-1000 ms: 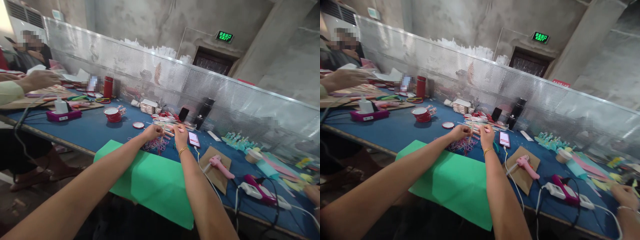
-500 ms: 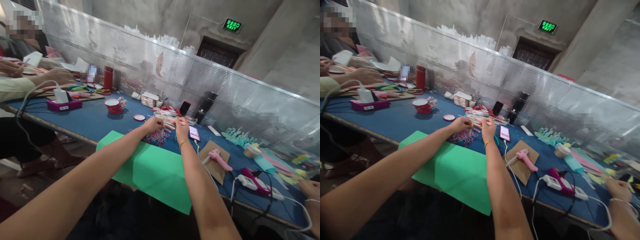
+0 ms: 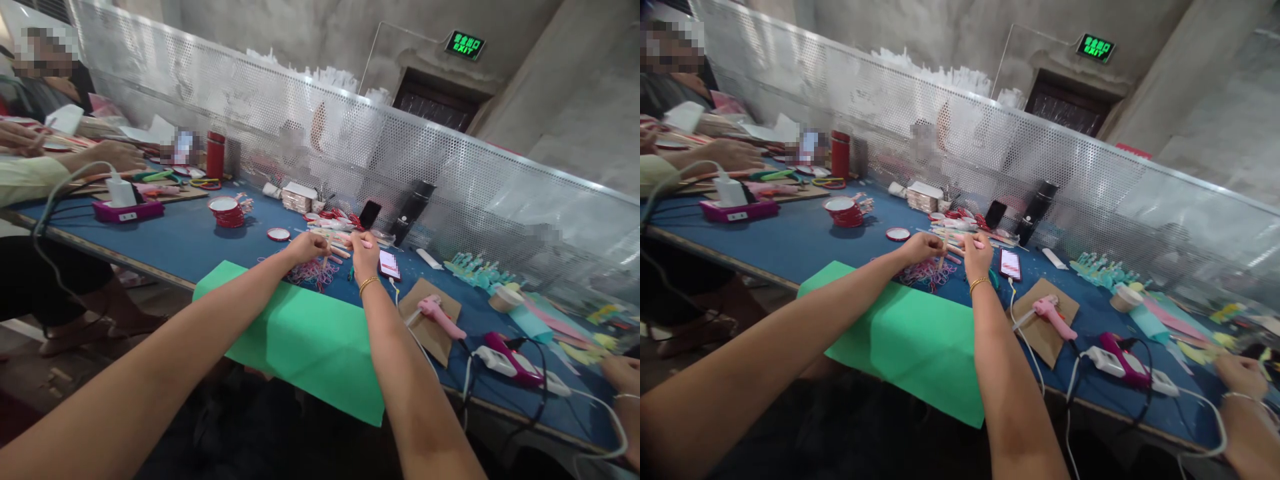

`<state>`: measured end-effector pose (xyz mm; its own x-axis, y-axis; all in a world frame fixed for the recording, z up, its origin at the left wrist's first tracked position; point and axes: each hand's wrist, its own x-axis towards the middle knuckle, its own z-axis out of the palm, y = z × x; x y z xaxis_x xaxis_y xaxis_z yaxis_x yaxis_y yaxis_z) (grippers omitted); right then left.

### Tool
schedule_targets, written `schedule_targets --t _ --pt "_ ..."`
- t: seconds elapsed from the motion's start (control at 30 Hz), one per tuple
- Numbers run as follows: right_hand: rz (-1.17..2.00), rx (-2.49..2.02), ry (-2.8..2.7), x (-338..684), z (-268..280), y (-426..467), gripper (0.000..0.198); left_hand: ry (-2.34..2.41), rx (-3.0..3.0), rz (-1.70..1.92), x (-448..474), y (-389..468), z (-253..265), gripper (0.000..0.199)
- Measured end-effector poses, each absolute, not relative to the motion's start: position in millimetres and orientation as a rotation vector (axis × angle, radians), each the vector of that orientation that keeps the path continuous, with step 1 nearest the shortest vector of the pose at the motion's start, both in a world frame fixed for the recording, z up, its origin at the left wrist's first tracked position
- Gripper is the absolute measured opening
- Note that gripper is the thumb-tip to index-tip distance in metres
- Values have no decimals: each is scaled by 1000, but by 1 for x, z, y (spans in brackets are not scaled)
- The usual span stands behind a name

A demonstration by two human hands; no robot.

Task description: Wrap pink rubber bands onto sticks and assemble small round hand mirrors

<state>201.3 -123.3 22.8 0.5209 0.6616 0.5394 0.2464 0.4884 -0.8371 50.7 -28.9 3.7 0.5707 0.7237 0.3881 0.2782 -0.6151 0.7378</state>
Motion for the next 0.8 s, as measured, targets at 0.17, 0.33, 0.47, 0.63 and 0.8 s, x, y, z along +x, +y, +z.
schedule_targets --t 0.17,0.33,0.47,0.63,0.8 --pt "316 -1055 -1094 201 22 -122 25 785 2186 926 51 -28 2 25" --pt "311 -1045 -1031 202 21 -121 24 772 2236 920 50 -30 5 26" --pt "320 -1036 -1087 201 22 -122 25 790 2216 919 50 -33 8 22" --pt "301 -1058 -1034 203 21 -121 25 794 2211 923 50 -34 9 25" --pt "335 -1037 -1072 200 22 -121 25 780 2183 925 49 -36 9 26"
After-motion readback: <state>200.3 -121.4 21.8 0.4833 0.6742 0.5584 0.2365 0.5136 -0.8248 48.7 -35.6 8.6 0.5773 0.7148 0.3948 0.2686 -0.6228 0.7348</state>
